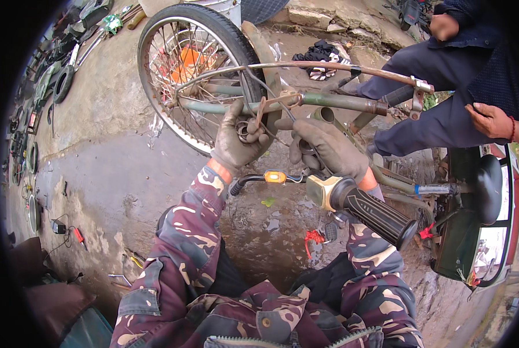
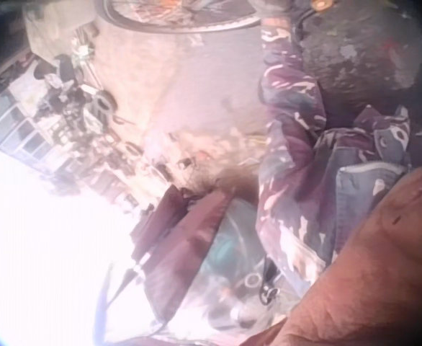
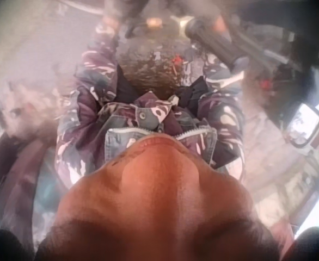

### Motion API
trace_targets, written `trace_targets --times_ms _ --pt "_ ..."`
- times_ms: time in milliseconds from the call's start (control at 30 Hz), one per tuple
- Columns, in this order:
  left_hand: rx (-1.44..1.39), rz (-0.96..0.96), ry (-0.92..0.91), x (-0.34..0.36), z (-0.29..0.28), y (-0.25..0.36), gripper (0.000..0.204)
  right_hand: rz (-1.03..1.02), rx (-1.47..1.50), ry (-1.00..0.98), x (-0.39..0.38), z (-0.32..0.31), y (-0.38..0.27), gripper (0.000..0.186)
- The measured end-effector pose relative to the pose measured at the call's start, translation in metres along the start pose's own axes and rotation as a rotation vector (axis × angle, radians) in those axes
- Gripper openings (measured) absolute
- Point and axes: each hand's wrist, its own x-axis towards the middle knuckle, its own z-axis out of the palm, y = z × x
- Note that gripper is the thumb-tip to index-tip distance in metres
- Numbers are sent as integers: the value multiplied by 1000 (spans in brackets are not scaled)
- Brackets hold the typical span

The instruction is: The person removes the handlebar assembly from a bicycle using a hammer and wrench, then reattaches it and tightens the stem. The person also uses a wrench to adjust the front wheel axle nuts.

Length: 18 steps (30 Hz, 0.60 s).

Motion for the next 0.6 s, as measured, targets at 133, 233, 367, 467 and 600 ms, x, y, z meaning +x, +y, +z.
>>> trace_targets --times_ms 133,233,367,467,600 --pt "32 15 -77 6 -12 2 38 -187 -110 196 -22 4 5 48" --pt "90 45 -55 8 -17 1 40 -165 -196 256 -56 -5 16 48" --pt "111 17 -114 7 -21 2 41 -254 -519 338 -98 -21 61 45" --pt "188 21 -15 8 -26 6 42 -237 -718 399 -123 -19 123 39" --pt "428 214 96 16 -49 10 41 28 -682 151 -119 -3 221 39"
